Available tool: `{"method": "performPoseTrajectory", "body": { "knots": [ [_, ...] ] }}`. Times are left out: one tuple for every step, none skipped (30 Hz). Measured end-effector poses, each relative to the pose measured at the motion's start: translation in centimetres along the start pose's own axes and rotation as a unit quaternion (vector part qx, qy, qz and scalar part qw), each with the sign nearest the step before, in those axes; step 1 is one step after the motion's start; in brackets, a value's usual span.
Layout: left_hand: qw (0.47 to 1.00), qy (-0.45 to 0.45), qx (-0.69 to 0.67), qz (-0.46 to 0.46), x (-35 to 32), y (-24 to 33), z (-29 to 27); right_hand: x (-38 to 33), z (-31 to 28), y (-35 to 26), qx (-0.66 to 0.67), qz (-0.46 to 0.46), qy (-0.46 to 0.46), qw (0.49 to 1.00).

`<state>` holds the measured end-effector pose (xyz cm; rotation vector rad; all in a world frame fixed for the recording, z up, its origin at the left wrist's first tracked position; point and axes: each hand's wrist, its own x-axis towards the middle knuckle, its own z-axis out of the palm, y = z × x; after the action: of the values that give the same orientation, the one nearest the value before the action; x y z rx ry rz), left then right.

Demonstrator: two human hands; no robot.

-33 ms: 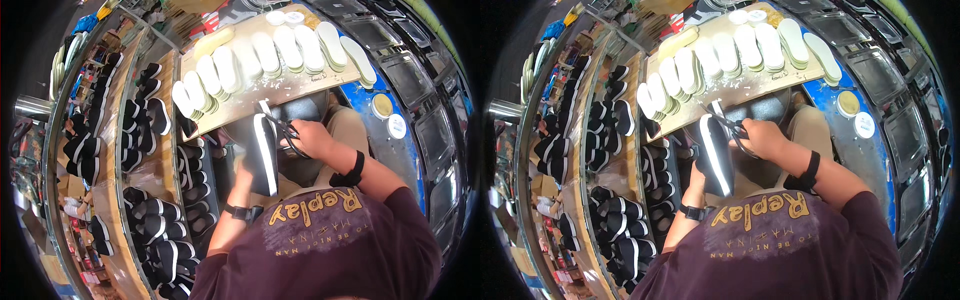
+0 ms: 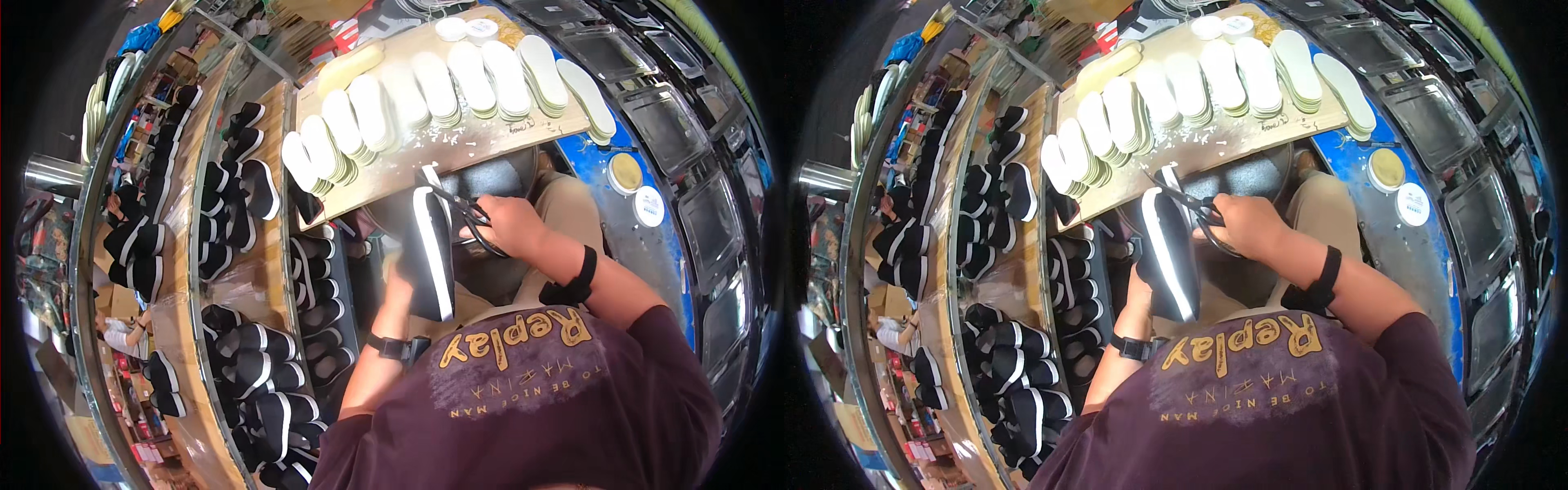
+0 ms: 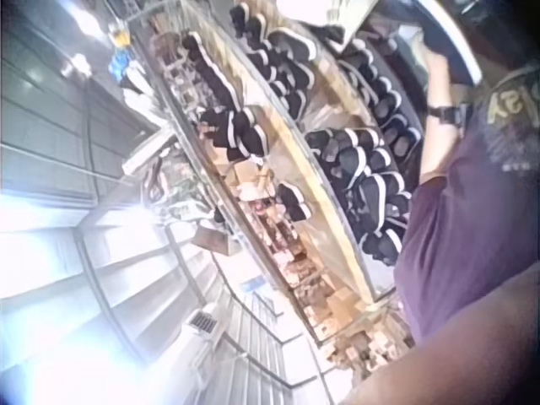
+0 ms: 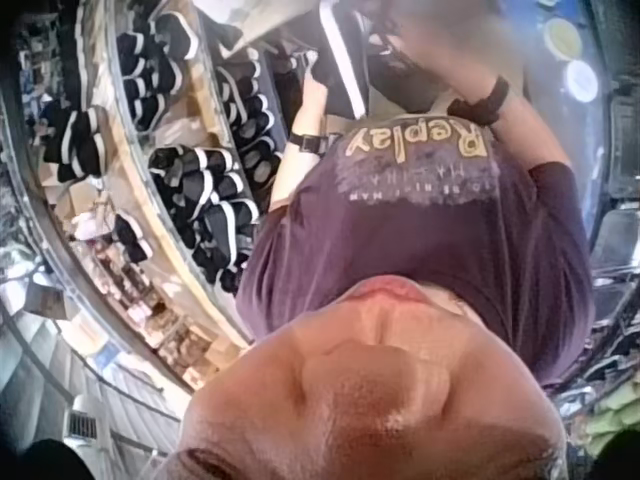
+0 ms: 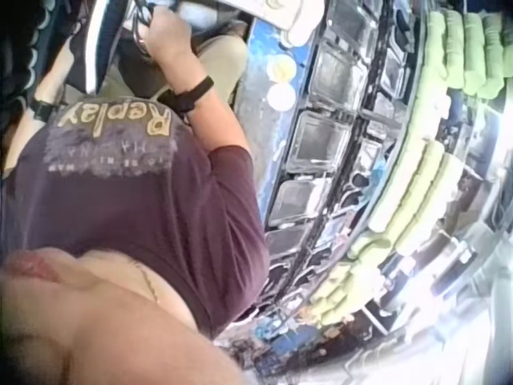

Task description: Trimming excess material from shoe soles and inserting insoles into finished shoes at a factory workstation.

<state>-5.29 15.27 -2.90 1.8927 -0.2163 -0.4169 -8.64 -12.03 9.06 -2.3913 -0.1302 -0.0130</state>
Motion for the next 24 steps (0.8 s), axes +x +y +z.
{"method": "performPoseTrajectory", "body": {
  "knots": [
    [0.999, -0.003, -0.025, -0.021, -0.1, 1.2, 0.4, 0.0, -0.3, 0.3, -0.013, 0.014, -0.031, 0.999],
    [0.999, -0.003, -0.025, -0.021, -0.3, 1.8, 0.6, -0.3, -0.4, 0.5, 0.003, -0.004, -0.021, 1.000],
    [0.986, 0.006, -0.152, -0.062, -0.5, 2.2, 0.9, -0.7, -0.3, 0.7, 0.002, -0.003, -0.021, 1.000],
    [0.956, 0.016, -0.276, -0.102, -0.7, 2.6, 1.0, -1.0, -0.1, 0.7, 0.027, -0.019, -0.004, 0.999],
    [0.956, 0.015, -0.276, -0.102, -0.8, 2.9, 0.9, -1.3, 0.0, 0.5, 0.052, -0.035, 0.013, 0.998],
    [0.978, 0.003, -0.191, -0.089, -0.8, 3.2, 0.6, -1.4, -0.2, 0.3, 0.014, -0.051, 0.016, 0.998],
    [0.992, -0.010, -0.105, -0.076, -0.9, 3.6, 0.6, -1.4, 0.0, 0.2, 0.014, -0.049, 0.016, 0.999],
    [0.992, -0.013, -0.105, -0.076, -1.1, 4.1, 0.7, -1.4, 0.2, 0.3, -0.012, -0.037, 0.017, 0.999],
    [0.988, -0.014, -0.119, -0.092, -1.3, 4.7, 0.8, -1.5, 0.3, 0.5, -0.037, -0.025, 0.017, 0.999],
    [0.985, -0.011, -0.133, -0.107, -1.3, 5.0, 0.8, -1.4, 0.2, 0.5, -0.037, -0.025, 0.017, 0.999],
    [0.985, -0.011, -0.133, -0.107, -1.4, 4.9, 0.7, -1.3, 0.0, 0.6, -0.044, -0.014, 0.010, 0.999],
    [0.980, -0.007, -0.169, -0.106, -1.5, 4.8, 0.6, -1.3, -0.2, 0.8, -0.051, -0.004, 0.002, 0.999],
    [0.973, -0.005, -0.205, -0.105, -1.7, 4.7, 0.6, -1.2, 0.0, 1.4, -0.051, -0.003, 0.002, 0.999],
    [0.964, -0.029, -0.250, -0.090, -1.8, 5.8, 0.9, -1.1, 0.4, 2.5, -0.049, 0.023, 0.007, 0.998],
    [0.951, -0.053, -0.295, -0.075, -1.8, 6.9, 1.1, -1.1, 0.6, 3.2, -0.047, 0.050, 0.011, 0.998],
    [0.951, -0.054, -0.295, -0.075, -1.8, 6.7, 1.1, -1.2, 0.5, 3.4, -0.066, 0.059, 0.013, 0.996],
    [0.948, -0.056, -0.304, -0.077, -2.7, 6.3, 0.8, -1.2, 0.7, 3.6, -0.066, 0.060, 0.013, 0.996],
    [0.945, -0.058, -0.313, -0.078, -3.4, 5.8, 0.3, -1.2, 0.9, 3.8, -0.068, 0.055, 0.014, 0.996],
    [0.942, -0.060, -0.322, -0.080, -3.9, 5.5, 0.3, -1.2, 0.9, 3.9, -0.070, 0.050, 0.014, 0.996],
    [0.938, -0.062, -0.331, -0.082, -4.2, 5.2, 0.2, -1.2, 0.8, 3.9, -0.069, 0.052, 0.014, 0.996],
    [0.934, -0.065, -0.340, -0.085, -4.5, 4.9, 0.2, -1.2, 0.7, 3.8, -0.078, 0.053, 0.013, 0.995],
    [0.931, -0.066, -0.349, -0.087, -4.5, 4.7, -0.2, -1.1, 0.6, 3.7, -0.087, 0.053, 0.011, 0.995],
    [0.927, -0.066, -0.357, -0.090, -4.4, 4.5, -0.3, -1.2, 0.4, 3.7, -0.086, 0.054, 0.010, 0.995],
    [0.923, -0.067, -0.366, -0.093, -4.4, 4.2, -0.2, -1.3, 0.0, 3.9, -0.105, 0.076, 0.004, 0.992]
  ]
}}
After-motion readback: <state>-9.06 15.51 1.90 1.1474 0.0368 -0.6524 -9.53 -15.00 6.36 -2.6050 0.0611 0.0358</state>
